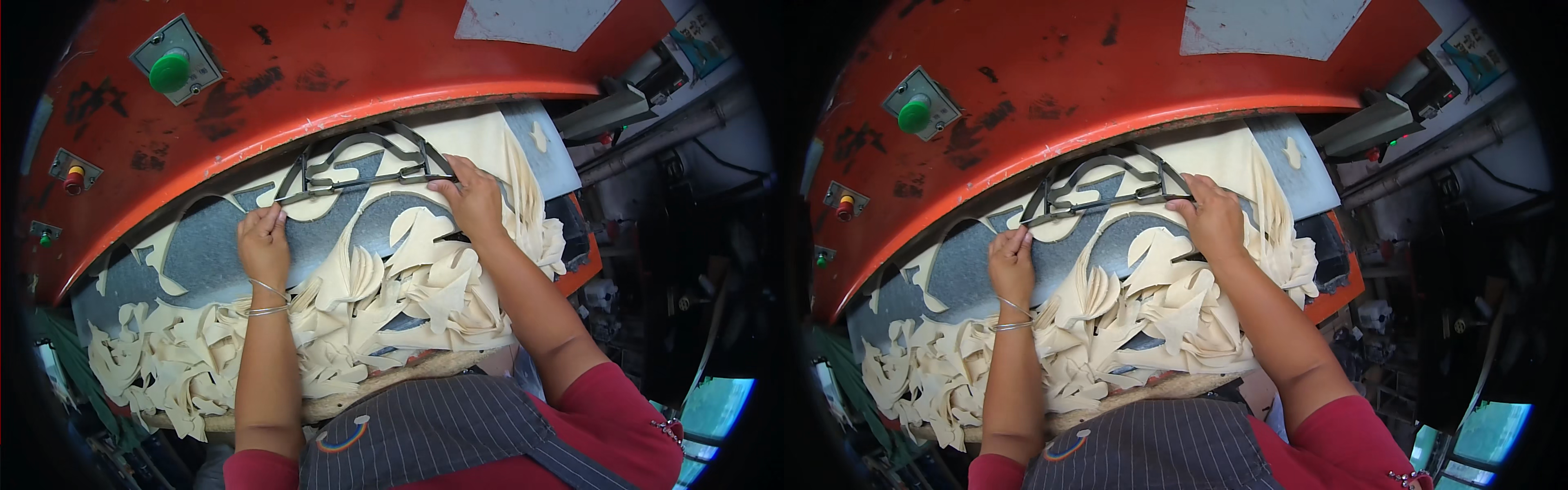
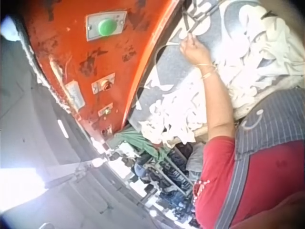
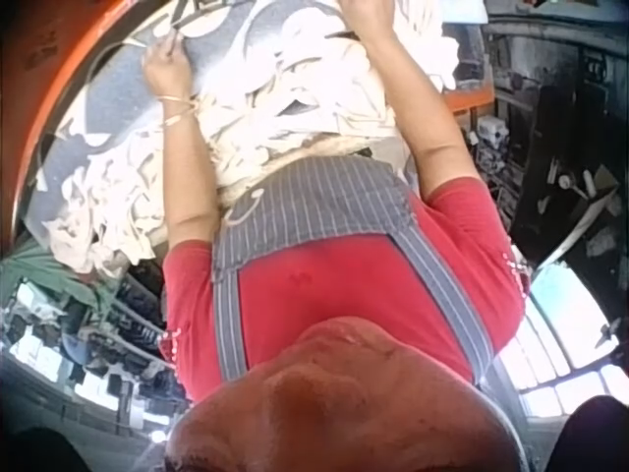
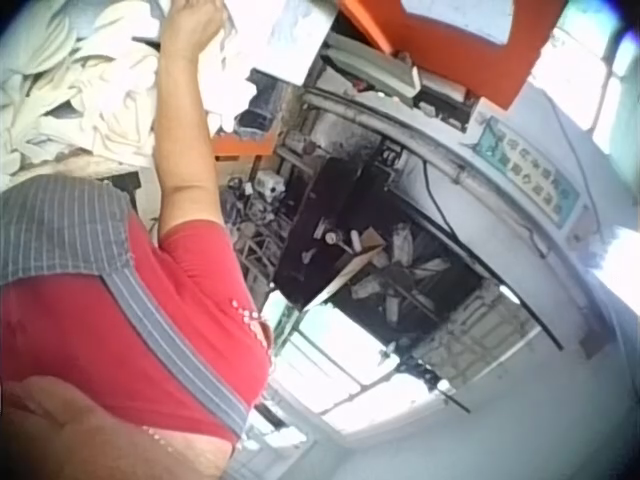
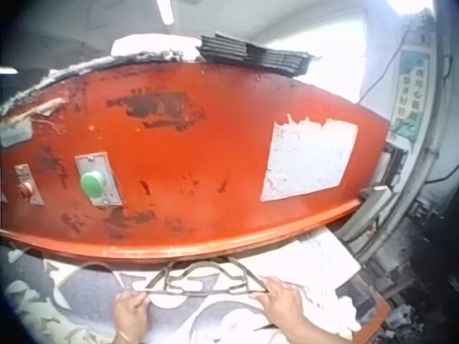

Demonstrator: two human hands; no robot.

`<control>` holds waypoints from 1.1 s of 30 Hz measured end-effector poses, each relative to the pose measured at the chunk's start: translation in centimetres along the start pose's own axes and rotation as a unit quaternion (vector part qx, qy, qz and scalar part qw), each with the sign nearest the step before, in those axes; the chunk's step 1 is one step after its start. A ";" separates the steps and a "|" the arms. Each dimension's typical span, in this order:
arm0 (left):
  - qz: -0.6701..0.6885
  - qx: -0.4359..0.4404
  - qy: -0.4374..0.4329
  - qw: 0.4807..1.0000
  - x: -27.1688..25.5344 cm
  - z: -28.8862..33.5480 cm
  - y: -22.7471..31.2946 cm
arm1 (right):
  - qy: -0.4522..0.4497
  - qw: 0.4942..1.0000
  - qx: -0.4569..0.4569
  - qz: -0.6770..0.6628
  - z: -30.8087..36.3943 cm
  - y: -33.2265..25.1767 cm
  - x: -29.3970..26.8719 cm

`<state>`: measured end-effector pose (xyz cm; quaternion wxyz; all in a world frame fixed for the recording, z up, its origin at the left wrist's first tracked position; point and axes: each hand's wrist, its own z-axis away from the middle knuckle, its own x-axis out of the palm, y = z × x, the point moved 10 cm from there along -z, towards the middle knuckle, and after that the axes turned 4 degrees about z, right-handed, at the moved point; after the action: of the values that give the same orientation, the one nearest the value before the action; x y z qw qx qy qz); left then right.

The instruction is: Die cutting shoe components from material sheets using a hydraulic press.

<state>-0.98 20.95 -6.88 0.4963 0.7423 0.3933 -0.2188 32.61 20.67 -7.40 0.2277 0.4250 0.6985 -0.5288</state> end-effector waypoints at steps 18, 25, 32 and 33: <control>0.326 -0.173 0.225 0.902 -23.0 -3.3 -7.1 | -0.005 0.998 -0.046 -0.032 -1.7 -11.2 -7.4; 0.066 -0.151 0.589 0.791 -44.1 -2.4 -21.2 | 0.039 0.955 -0.209 -0.209 -2.9 -31.0 -7.7; 0.137 -0.117 0.412 0.893 -41.4 -0.6 -23.1 | 0.077 0.940 -0.268 -0.197 3.0 -31.0 -6.3; 0.126 -0.087 0.348 0.925 -38.2 0.2 -20.0 | 0.017 0.952 -0.263 -0.156 5.3 -29.5 -5.3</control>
<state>-39.75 10.70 9.03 0.4142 0.7694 0.4616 0.1528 10.08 11.50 10.98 0.2339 0.2448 0.8741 -0.3482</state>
